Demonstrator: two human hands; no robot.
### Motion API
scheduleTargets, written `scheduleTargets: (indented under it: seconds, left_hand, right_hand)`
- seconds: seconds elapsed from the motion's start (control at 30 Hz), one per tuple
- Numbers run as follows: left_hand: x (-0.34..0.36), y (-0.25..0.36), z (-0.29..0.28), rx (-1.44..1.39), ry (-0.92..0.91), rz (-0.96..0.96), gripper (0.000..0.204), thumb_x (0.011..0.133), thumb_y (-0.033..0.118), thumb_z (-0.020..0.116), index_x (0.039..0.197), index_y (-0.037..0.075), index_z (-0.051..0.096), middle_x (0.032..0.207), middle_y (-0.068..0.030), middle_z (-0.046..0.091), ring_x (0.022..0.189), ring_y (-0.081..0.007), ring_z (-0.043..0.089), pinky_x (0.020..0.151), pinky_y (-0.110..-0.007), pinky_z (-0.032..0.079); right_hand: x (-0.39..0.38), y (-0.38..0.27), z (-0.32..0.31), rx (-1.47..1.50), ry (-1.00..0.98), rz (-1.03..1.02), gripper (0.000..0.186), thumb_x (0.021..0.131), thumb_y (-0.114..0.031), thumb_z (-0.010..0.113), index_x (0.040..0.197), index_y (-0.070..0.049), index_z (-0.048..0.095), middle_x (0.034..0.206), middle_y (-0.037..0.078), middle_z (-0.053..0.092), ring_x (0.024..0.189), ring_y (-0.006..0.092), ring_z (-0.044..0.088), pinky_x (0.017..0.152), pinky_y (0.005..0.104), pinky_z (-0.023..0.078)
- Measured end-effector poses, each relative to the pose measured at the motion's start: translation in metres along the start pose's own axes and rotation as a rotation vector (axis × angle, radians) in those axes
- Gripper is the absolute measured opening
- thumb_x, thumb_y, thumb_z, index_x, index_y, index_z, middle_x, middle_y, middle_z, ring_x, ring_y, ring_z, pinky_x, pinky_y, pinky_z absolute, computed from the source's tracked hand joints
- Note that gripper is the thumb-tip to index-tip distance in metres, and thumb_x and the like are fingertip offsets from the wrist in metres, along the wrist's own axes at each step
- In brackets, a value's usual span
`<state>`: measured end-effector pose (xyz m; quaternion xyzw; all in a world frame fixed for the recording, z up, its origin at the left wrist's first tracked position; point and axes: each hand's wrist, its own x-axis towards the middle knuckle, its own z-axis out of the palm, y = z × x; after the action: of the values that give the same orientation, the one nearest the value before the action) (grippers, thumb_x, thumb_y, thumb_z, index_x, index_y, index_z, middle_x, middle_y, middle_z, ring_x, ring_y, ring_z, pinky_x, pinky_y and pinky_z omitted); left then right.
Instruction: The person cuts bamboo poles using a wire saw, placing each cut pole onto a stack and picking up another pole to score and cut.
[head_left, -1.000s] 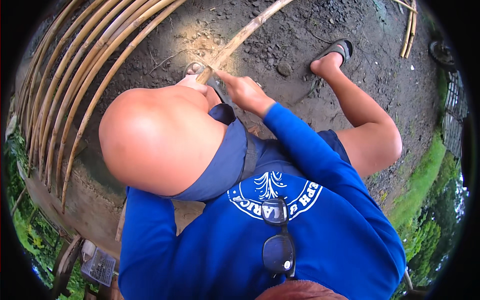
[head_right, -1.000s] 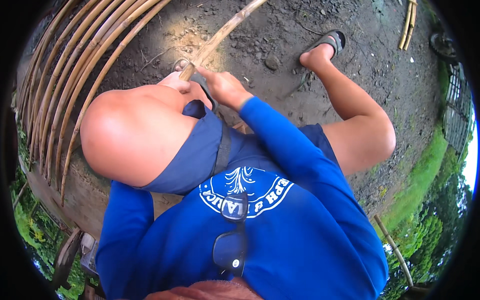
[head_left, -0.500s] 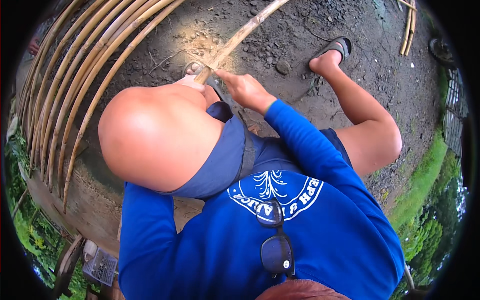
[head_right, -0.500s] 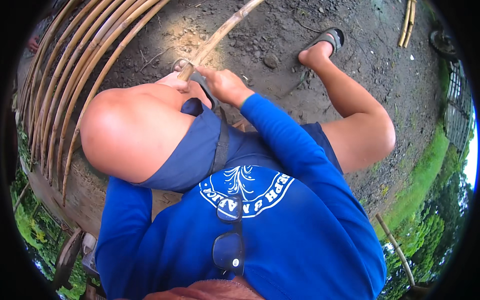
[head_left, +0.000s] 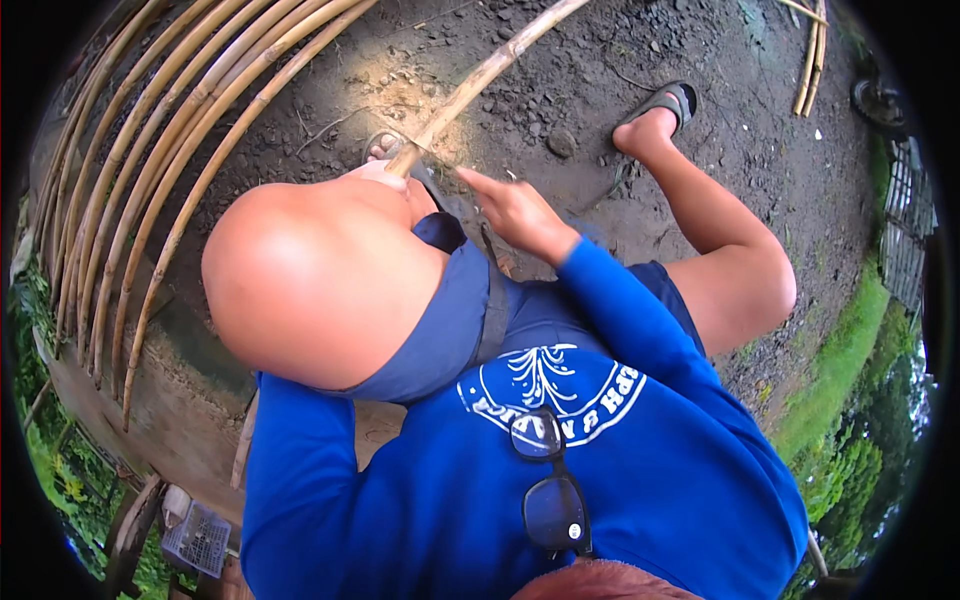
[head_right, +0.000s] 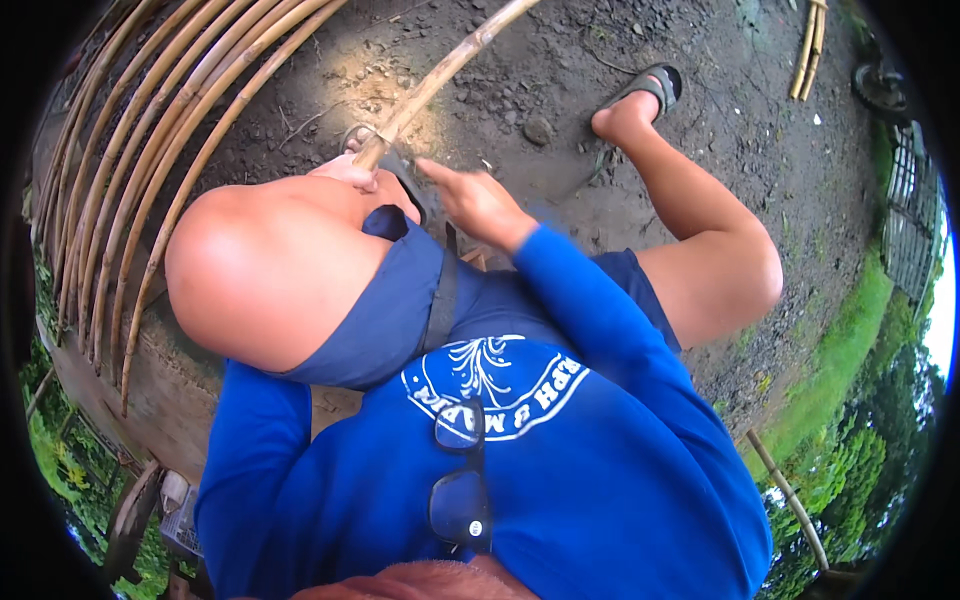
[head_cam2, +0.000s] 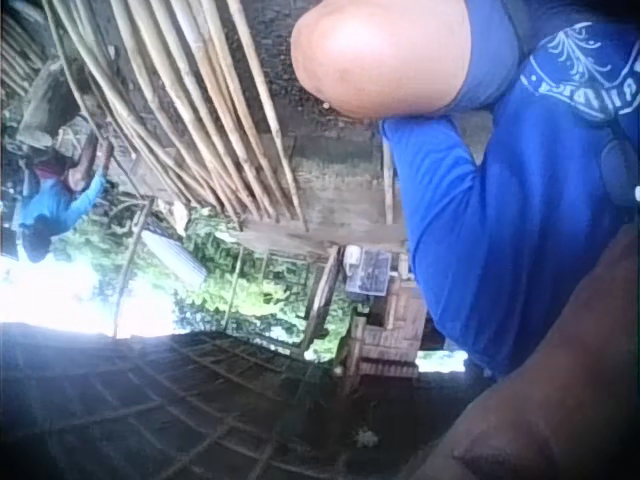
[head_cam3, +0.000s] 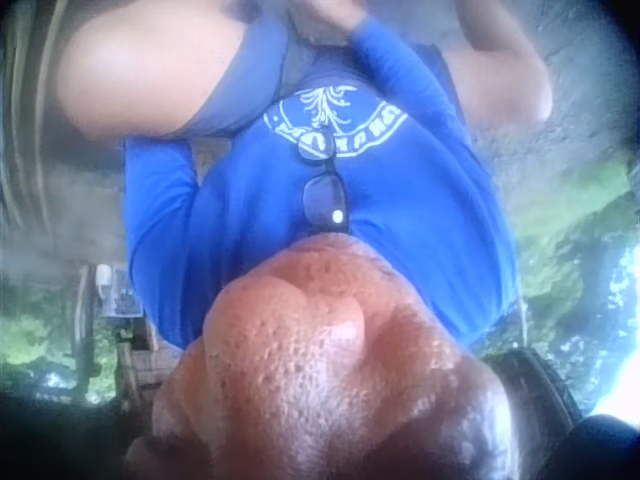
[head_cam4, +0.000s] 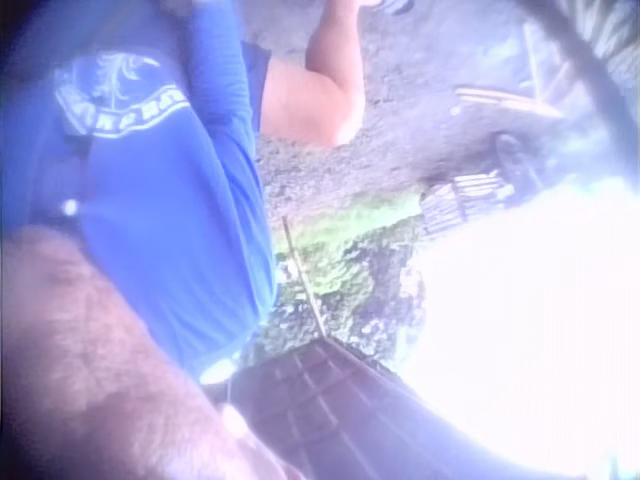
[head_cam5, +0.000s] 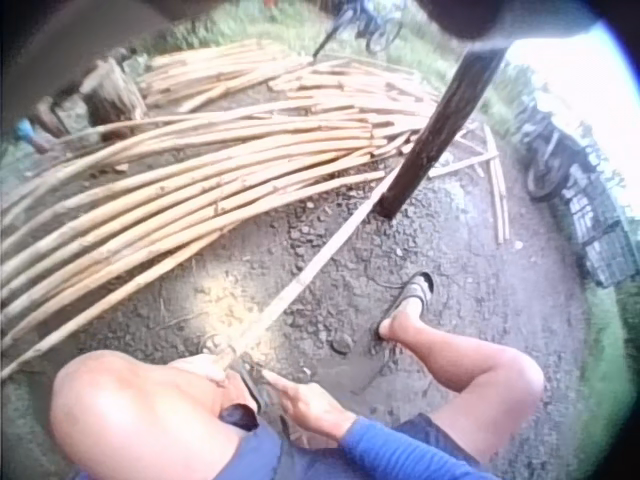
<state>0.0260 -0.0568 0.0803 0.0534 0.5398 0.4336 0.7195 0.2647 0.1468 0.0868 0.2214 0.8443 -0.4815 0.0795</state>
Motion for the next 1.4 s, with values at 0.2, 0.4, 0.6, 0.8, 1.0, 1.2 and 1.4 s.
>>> scheduleTargets:
  seconds: [0.2, 0.4, 0.6, 0.8, 1.0, 1.2, 1.4]
  left_hand:
    - [-0.004, 0.006, 0.002, -0.002, -0.023, -0.008, 0.028, 0.090, 0.002, 0.062, 0.118, 0.001, 0.066, 0.098, -0.0089, 0.071, 0.089, -0.0188, 0.069, 0.080, -0.038, 0.058]
    - [-0.009, 0.001, 0.001, -0.015, -0.036, -0.034, 0.028, 0.090, 0.003, 0.062, 0.117, 0.001, 0.066, 0.097, -0.0091, 0.071, 0.089, -0.0192, 0.069, 0.080, -0.038, 0.058]
    - [-0.015, 0.000, 0.001, -0.027, -0.040, -0.063, 0.027, 0.090, 0.003, 0.061, 0.117, 0.001, 0.066, 0.097, -0.0092, 0.071, 0.088, -0.0196, 0.069, 0.079, -0.038, 0.058]
    - [-0.013, 0.001, -0.002, -0.039, -0.048, -0.060, 0.027, 0.090, 0.003, 0.061, 0.117, 0.001, 0.065, 0.097, -0.0093, 0.071, 0.088, -0.0199, 0.070, 0.079, -0.039, 0.058]
    - [-0.005, 0.007, -0.001, -0.053, -0.058, -0.062, 0.027, 0.090, 0.003, 0.061, 0.116, 0.001, 0.065, 0.096, -0.0095, 0.071, 0.088, -0.0203, 0.070, 0.079, -0.039, 0.059]
    - [-0.006, 0.006, -0.005, -0.060, -0.063, -0.047, 0.026, 0.090, 0.003, 0.061, 0.116, 0.001, 0.065, 0.096, -0.0096, 0.071, 0.087, -0.0207, 0.070, 0.079, -0.039, 0.059]
    - [-0.001, 0.005, 0.000, -0.061, -0.067, -0.051, 0.026, 0.090, 0.004, 0.061, 0.116, 0.001, 0.065, 0.095, -0.0098, 0.071, 0.087, -0.0210, 0.070, 0.079, -0.040, 0.059]
  right_hand:
    - [0.002, -0.009, -0.009, -0.067, -0.019, 0.060, 0.049, 0.105, -0.011, 0.055, 0.153, -0.016, 0.060, 0.097, 0.032, 0.071, 0.090, 0.0511, 0.070, 0.078, 0.0564, 0.057]
    - [0.023, -0.007, 0.005, 0.008, 0.034, -0.044, 0.048, 0.101, -0.012, 0.057, 0.148, -0.014, 0.064, 0.101, 0.032, 0.072, 0.089, 0.0500, 0.072, 0.081, 0.0563, 0.057]
    - [-0.017, -0.001, -0.005, -0.006, -0.006, 0.048, 0.049, 0.104, -0.014, 0.056, 0.153, -0.016, 0.059, 0.097, 0.032, 0.071, 0.089, 0.0512, 0.071, 0.080, 0.0570, 0.058]
    - [0.050, 0.000, 0.023, 0.017, 0.054, -0.101, 0.047, 0.106, -0.015, 0.056, 0.152, -0.015, 0.060, 0.098, 0.033, 0.069, 0.088, 0.0529, 0.069, 0.078, 0.0574, 0.056]
    - [-0.029, 0.003, -0.005, -0.010, -0.024, 0.003, 0.051, 0.106, -0.012, 0.055, 0.157, -0.017, 0.056, 0.097, 0.033, 0.070, 0.089, 0.0524, 0.070, 0.077, 0.0570, 0.057]
    - [0.030, 0.000, 0.014, 0.004, 0.013, -0.051, 0.045, 0.106, -0.013, 0.058, 0.151, -0.013, 0.061, 0.102, 0.032, 0.072, 0.093, 0.0521, 0.070, 0.082, 0.0559, 0.058]
    - [-0.021, -0.005, -0.013, -0.035, -0.049, 0.060, 0.049, 0.106, -0.012, 0.057, 0.155, -0.016, 0.057, 0.119, 0.032, 0.070, 0.103, 0.0497, 0.071, 0.088, 0.0529, 0.059]
